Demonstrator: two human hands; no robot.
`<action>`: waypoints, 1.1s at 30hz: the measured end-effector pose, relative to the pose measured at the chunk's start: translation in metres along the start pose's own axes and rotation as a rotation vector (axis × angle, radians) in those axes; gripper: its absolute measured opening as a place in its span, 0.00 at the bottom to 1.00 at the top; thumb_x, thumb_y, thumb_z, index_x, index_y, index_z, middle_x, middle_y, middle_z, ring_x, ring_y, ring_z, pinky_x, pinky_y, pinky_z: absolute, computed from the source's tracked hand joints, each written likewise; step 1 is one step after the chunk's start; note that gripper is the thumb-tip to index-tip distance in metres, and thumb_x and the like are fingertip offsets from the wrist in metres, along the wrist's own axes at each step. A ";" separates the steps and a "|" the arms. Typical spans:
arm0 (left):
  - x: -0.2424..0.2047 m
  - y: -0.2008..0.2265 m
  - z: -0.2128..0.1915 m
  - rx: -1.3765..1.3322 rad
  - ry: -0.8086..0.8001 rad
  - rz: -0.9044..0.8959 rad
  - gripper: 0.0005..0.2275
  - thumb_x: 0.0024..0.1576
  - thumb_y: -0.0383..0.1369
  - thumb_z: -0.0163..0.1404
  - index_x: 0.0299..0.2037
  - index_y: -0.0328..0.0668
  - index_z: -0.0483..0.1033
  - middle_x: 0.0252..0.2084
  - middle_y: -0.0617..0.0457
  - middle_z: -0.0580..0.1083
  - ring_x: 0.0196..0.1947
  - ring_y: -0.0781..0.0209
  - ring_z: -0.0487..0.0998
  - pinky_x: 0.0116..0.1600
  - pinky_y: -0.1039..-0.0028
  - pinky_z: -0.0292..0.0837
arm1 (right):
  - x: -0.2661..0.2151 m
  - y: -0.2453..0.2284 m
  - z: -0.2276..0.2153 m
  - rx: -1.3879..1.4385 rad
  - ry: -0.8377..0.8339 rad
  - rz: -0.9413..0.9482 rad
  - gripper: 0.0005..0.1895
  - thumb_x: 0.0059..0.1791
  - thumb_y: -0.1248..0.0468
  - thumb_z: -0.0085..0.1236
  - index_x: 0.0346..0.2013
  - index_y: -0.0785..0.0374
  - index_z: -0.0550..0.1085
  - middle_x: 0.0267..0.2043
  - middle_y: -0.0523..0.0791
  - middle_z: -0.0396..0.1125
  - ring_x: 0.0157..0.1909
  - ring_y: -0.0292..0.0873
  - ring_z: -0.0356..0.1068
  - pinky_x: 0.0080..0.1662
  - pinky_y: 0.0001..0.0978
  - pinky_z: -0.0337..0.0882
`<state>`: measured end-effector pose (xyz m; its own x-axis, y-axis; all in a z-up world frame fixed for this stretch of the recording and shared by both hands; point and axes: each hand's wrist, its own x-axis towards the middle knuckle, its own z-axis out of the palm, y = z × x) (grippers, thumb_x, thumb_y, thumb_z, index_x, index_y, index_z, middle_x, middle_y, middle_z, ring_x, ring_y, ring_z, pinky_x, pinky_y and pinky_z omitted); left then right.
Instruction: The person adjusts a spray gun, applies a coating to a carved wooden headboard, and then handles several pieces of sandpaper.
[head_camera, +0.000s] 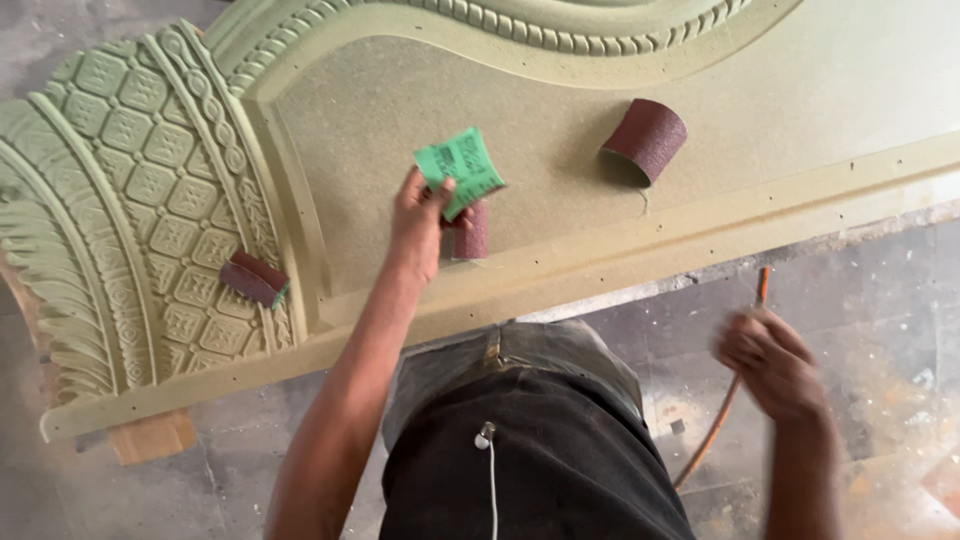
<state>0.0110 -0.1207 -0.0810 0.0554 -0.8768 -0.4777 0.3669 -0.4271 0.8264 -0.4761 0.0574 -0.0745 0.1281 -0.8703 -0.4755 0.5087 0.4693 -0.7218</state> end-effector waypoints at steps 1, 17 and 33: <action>-0.002 -0.003 0.002 -0.015 -0.037 0.012 0.09 0.65 0.30 0.47 0.52 0.36 0.71 0.36 0.46 0.78 0.28 0.59 0.80 0.31 0.69 0.81 | -0.016 0.002 -0.025 -0.085 0.165 0.097 0.14 0.63 0.68 0.42 0.35 0.62 0.71 0.33 0.40 0.58 0.34 0.38 0.58 0.38 0.33 0.64; -0.046 0.006 0.050 0.506 -0.286 -0.002 0.12 0.65 0.37 0.49 0.49 0.35 0.74 0.32 0.49 0.75 0.21 0.67 0.71 0.21 0.76 0.71 | 0.067 -0.017 0.189 -1.296 0.348 -0.560 0.19 0.53 0.75 0.58 0.58 0.61 0.76 0.68 0.47 0.68 0.65 0.44 0.69 0.61 0.35 0.73; -0.060 0.018 0.049 0.867 -0.567 0.133 0.09 0.60 0.25 0.51 0.49 0.35 0.77 0.33 0.47 0.81 0.29 0.63 0.80 0.36 0.68 0.72 | 0.096 -0.031 0.260 -1.349 -0.204 -0.477 0.05 0.48 0.77 0.59 0.37 0.70 0.80 0.35 0.49 0.74 0.36 0.42 0.76 0.38 0.33 0.75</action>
<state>-0.0307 -0.0864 -0.0227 -0.4795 -0.8077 -0.3430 -0.4152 -0.1355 0.8996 -0.2582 -0.0796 0.0329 0.3541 -0.9331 -0.0628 -0.6244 -0.1859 -0.7586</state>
